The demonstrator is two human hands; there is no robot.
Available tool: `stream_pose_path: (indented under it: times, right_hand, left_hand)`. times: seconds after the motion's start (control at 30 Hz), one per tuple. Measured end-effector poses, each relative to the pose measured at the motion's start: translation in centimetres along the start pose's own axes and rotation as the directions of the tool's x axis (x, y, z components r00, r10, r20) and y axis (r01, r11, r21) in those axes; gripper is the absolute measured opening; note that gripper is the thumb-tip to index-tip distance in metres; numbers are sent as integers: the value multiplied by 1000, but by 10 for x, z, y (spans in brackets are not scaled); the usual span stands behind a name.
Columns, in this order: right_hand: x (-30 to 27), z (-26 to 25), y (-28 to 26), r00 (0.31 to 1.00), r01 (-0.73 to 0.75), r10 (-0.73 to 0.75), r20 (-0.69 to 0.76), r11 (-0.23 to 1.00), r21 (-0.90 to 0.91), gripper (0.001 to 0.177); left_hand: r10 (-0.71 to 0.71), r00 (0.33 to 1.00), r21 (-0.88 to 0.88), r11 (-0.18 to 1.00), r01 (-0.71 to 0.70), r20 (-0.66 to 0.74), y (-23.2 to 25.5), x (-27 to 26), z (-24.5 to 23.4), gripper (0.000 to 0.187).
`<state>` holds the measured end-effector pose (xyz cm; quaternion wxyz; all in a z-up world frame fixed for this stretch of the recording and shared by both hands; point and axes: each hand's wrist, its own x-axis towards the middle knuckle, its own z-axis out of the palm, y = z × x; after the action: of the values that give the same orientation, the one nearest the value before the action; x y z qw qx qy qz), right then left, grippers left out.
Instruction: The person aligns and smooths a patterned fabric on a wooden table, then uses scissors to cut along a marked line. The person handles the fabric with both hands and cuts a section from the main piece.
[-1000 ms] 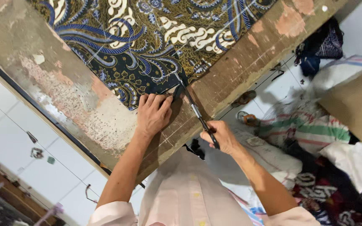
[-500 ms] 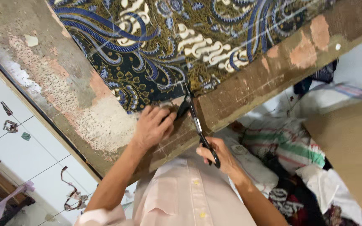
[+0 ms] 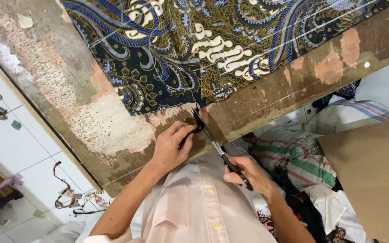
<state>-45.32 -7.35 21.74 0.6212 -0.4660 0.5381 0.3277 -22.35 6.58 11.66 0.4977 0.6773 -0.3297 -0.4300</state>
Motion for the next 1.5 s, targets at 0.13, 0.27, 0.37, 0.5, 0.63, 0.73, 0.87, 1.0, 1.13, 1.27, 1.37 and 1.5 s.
stream_pose_path:
  times: [0.13, 0.27, 0.37, 0.5, 0.63, 0.73, 0.87, 1.0, 1.13, 1.27, 1.37, 1.5]
  right_hand:
    - [5, -32, -5, 997, 14, -11, 75, 999, -34, 30]
    - [14, -48, -18, 995, 53, -44, 85, 993, -107, 32]
    - [28, -56, -33, 980, 167, -144, 139, 972, -166, 34]
    - [39, -69, -47, 977, 157, -123, 174, 968, -198, 32]
    - [40, -79, -54, 965, 235, -185, 184, 924, -301, 32]
    - [45, -82, -64, 964, 232, -177, 198, 923, -306, 33]
    - [47, -86, -68, 965, 222, -159, 210, 921, -320, 34]
    - [37, -101, -58, 963, 238, -147, 225, 857, -457, 35]
    - [6, -122, -50, 865, 482, -398, 305, 828, -286, 27]
    - [18, -109, -67, 786, 424, -566, -247, 786, -451, 22]
    - [65, -84, -105, 687, 296, -581, -437, 772, -562, 28]
    - [110, -73, -138, 402, 255, -801, -443, 563, -786, 47]
  left_hand:
    - [31, 999, -81, 996, -32, -24, 5, -2, 4, 27]
    - [24, 999, -61, 998, -27, -47, 5, -7, 11, 27]
    - [-1, 998, -31, 1000, -1, -59, 3, -8, 15, 26]
    - [30, 995, 21, 999, -28, -98, 4, -8, 20, 27]
    - [8, 994, 49, 999, -2, -110, 10, -9, 23, 26]
    - [-50, 992, 52, 997, 57, -115, 12, -8, 24, 26]
    - [-110, 986, 69, 990, 120, -123, 18, -11, 27, 26]
    - [-52, 997, 283, 957, 65, -55, 33, -37, -6, 26]
    - [-311, 924, 458, 804, 380, -222, 39, -86, -73, 25]
    - [-97, 828, 379, 855, 353, -552, 2, -59, -74, 29]
    - [255, 844, 556, 829, 60, -472, -32, 22, -42, 46]
    - [282, 939, 730, 682, -51, -199, -47, 93, -21, 52]
